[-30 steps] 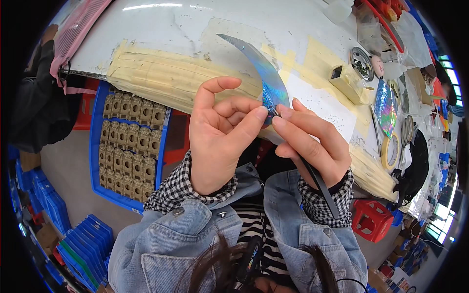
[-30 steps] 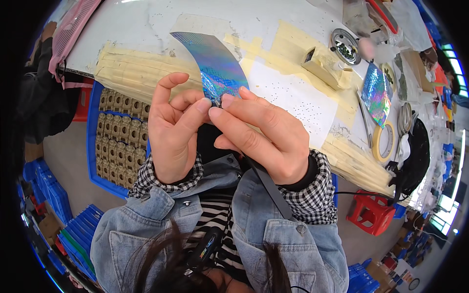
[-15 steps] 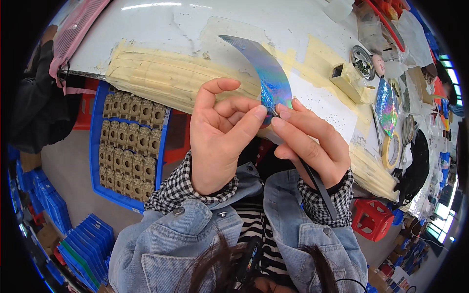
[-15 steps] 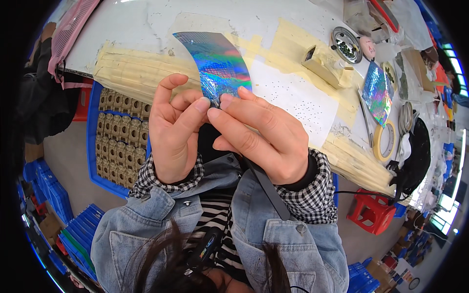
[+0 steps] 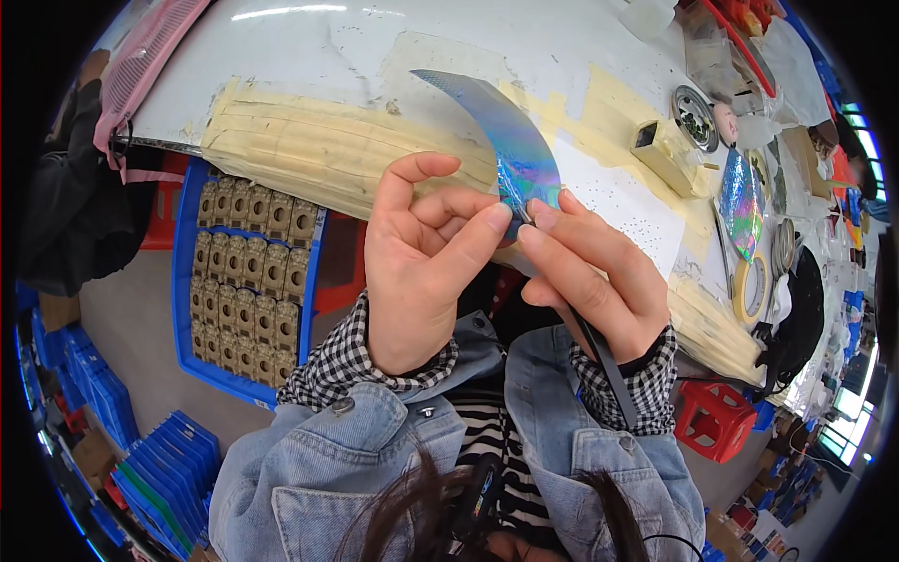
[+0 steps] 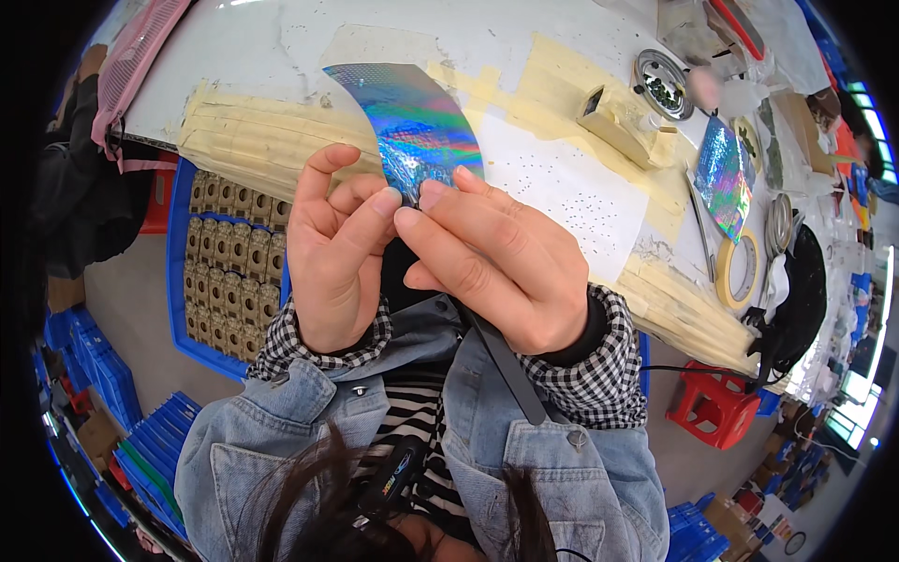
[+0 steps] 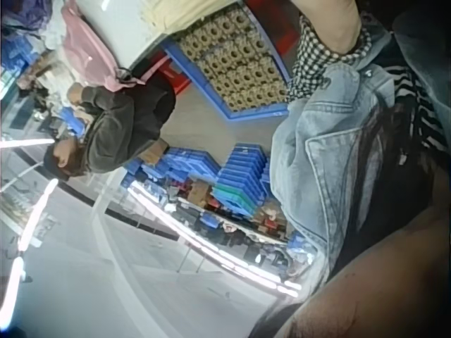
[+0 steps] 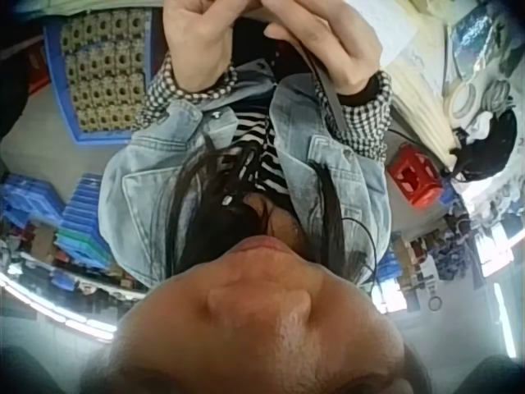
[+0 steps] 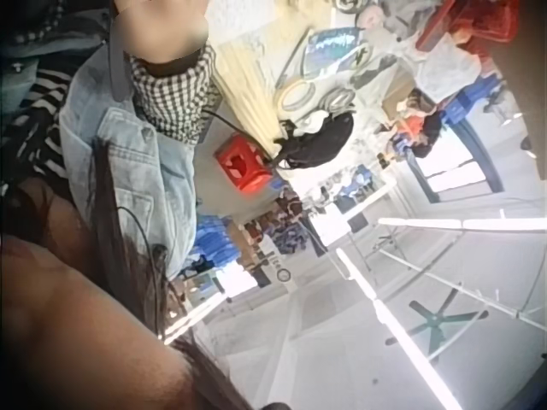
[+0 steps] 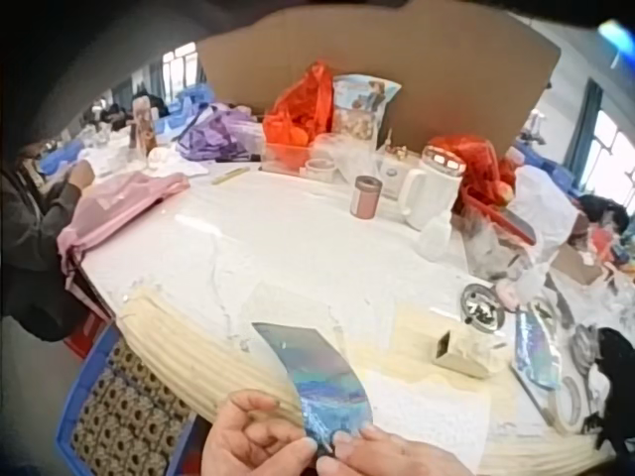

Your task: Carefully assembling or inspecting small holographic components using a precision stylus tool at a factory workbench.

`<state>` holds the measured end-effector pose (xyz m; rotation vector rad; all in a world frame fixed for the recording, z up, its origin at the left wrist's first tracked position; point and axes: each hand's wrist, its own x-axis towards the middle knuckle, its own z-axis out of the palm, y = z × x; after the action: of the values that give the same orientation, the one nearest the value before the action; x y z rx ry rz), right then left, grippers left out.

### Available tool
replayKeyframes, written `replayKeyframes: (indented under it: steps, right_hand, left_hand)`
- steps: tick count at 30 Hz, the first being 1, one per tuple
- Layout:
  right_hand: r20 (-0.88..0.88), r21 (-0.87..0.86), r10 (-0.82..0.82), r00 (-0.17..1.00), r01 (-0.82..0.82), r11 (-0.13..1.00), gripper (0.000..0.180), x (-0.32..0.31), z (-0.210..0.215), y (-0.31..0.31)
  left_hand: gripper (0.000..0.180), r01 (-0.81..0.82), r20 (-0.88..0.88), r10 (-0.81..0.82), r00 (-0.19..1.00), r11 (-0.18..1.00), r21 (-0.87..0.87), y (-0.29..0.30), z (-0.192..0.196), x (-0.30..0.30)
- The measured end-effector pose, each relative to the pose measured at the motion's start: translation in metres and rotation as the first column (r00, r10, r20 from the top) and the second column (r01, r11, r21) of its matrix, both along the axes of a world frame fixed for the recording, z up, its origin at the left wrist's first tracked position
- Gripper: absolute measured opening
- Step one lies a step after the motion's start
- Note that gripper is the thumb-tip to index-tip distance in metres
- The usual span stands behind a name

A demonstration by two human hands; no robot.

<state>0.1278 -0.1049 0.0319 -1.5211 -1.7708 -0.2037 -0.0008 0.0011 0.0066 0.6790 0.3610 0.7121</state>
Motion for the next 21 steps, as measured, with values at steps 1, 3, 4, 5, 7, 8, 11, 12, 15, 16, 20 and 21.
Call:
replayKeyframes:
  steps: [1,3,4,5,7,8,11,12,15,16,20,21]
  right_hand:
    - [0.02,0.014,0.003,1.0,-0.003,1.0,0.035,0.0006,-0.0004,0.0006]
    - [0.045,0.027,0.008,0.999,-0.009,1.0,0.034,0.0009,-0.0007,0.0011]
    - [0.049,0.027,0.01,0.999,-0.011,1.0,0.033,0.0009,-0.0007,0.0012]
    - [0.051,0.027,0.011,0.999,-0.012,1.0,0.033,0.0008,-0.0008,0.0013]
    - [0.052,0.026,0.01,0.999,-0.012,1.0,0.032,0.0006,-0.0006,0.0015]
    - [0.051,0.027,0.011,0.999,-0.012,1.0,0.032,0.0006,-0.0004,0.0016]
    - [0.049,0.029,0.012,0.999,-0.014,0.999,0.033,0.0009,-0.0004,0.0018]
    - [0.047,0.029,0.012,0.999,-0.014,0.999,0.033,0.001,-0.0003,0.0016]
    - [0.023,0.027,0.016,1.0,-0.016,1.0,0.033,0.0013,-0.0009,0.0008]
    - [0.006,0.024,0.02,1.0,-0.02,1.0,0.034,0.0014,-0.0012,0.0007]
    - [-0.046,0.016,0.013,0.999,-0.012,1.0,0.034,0.0008,-0.0002,-0.0024]
    - [-0.051,0.013,0.006,0.999,-0.005,1.0,0.034,0.0004,0.0005,-0.0034]
  left_hand:
    - [0.045,0.004,0.001,-0.004,1.0,1.0,-0.006,0.0002,0.0003,0.0]
    - [0.045,0.006,0.003,-0.006,1.0,1.0,-0.011,0.0004,0.0001,0.0]
    - [0.045,0.004,0.003,-0.004,1.0,1.0,-0.01,0.0005,-0.0003,-0.0001]
    - [0.045,0.003,0.003,-0.003,1.0,1.0,-0.009,0.0005,-0.0007,-0.0003]
    - [0.045,-0.001,-0.002,0.001,1.0,1.0,-0.013,0.0002,-0.0007,-0.0001]
    - [0.045,-0.002,-0.004,0.002,1.0,1.0,-0.015,0.0001,-0.0008,0.0]
    - [0.045,-0.004,0.009,0.004,1.0,1.0,-0.006,0.0005,-0.0021,-0.0004]
    - [0.045,-0.001,0.009,0.001,1.0,1.0,-0.006,0.0005,-0.002,-0.0003]
    - [0.045,0.005,0.004,-0.005,1.0,1.0,-0.01,0.0004,-0.0014,0.0002]
    - [0.045,0.004,-0.004,-0.004,1.0,1.0,-0.012,0.0002,-0.0004,0.0004]
    - [0.045,-0.011,-0.017,0.011,1.0,1.0,0.001,-0.0003,-0.0003,0.0006]
    - [0.044,-0.008,-0.019,0.008,1.0,1.0,0.003,0.0001,-0.0002,0.0009]
